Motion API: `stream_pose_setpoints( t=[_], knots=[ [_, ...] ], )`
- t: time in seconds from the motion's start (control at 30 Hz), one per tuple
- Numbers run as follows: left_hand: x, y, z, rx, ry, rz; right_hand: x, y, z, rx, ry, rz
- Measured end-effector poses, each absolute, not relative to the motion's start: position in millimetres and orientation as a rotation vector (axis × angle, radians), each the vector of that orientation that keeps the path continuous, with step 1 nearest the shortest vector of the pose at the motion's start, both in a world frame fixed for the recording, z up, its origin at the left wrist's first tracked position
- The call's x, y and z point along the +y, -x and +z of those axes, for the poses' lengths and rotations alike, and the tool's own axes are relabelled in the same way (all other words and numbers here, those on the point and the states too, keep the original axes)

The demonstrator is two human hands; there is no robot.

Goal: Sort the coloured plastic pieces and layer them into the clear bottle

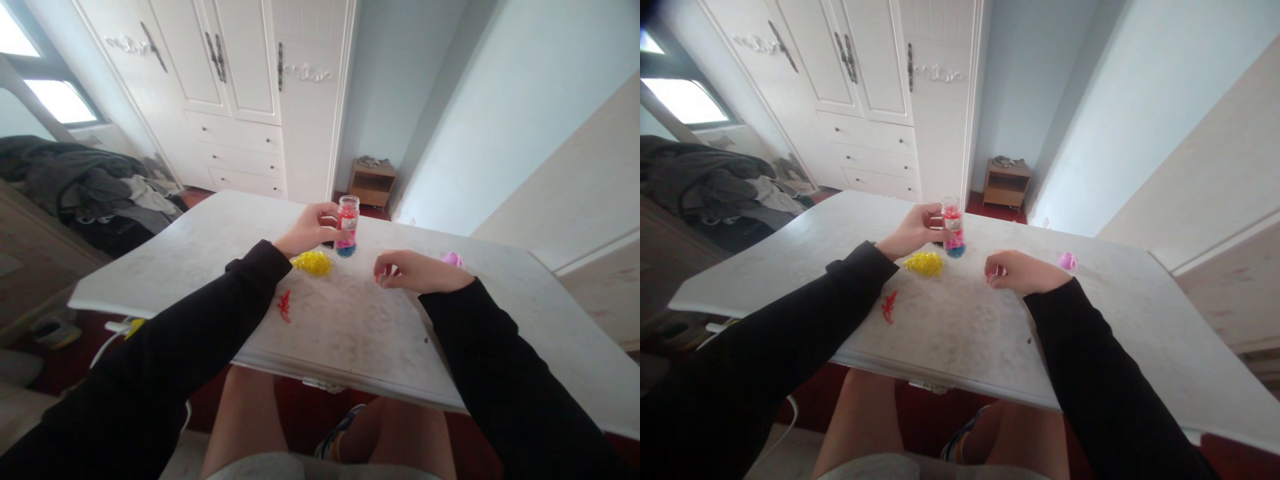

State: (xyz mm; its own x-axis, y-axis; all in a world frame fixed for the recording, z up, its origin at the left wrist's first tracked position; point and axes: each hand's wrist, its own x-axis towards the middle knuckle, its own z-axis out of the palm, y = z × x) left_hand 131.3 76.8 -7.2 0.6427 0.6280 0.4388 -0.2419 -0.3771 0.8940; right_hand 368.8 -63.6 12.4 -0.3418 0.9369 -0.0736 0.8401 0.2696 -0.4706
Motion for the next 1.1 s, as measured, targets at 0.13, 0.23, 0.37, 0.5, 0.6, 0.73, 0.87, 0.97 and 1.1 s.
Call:
stream_pose_setpoints(
  t=[0.13, 0.23, 0.37, 0.5, 0.6, 0.73, 0.87, 0.97, 1.1],
  knots=[
    [76, -131, -8, 0.320, -1.835, 0.982, -60, -363, 7, -2.304, 1.671, 0.578],
    [73, -131, -8, 0.322, -1.922, 0.969, -61, -359, 3, -2.317, 1.698, 0.525],
    [69, -131, -7, 0.333, -1.981, 0.957, -61, -354, 6, -2.284, 1.688, 0.369],
    [68, -128, -6, 0.356, -2.092, 0.951, -61, -344, 20, -1.962, 1.474, 0.039],
    [67, -127, -6, 0.339, -2.169, 0.945, -64, -336, 26, -1.726, 1.326, -0.058],
    [66, -126, -6, 0.317, -2.229, 0.920, -66, -328, 24, -1.696, 1.286, -0.064],
    [66, -127, -6, 0.302, -2.225, 0.897, -67, -324, 21, -1.754, 1.303, -0.068],
    [65, -127, -6, 0.302, -2.193, 0.893, -68, -322, 23, -1.754, 1.291, -0.099],
    [66, -129, -6, 0.284, -2.085, 0.880, -71, -321, 28, -1.665, 1.288, -0.205]
  ],
)
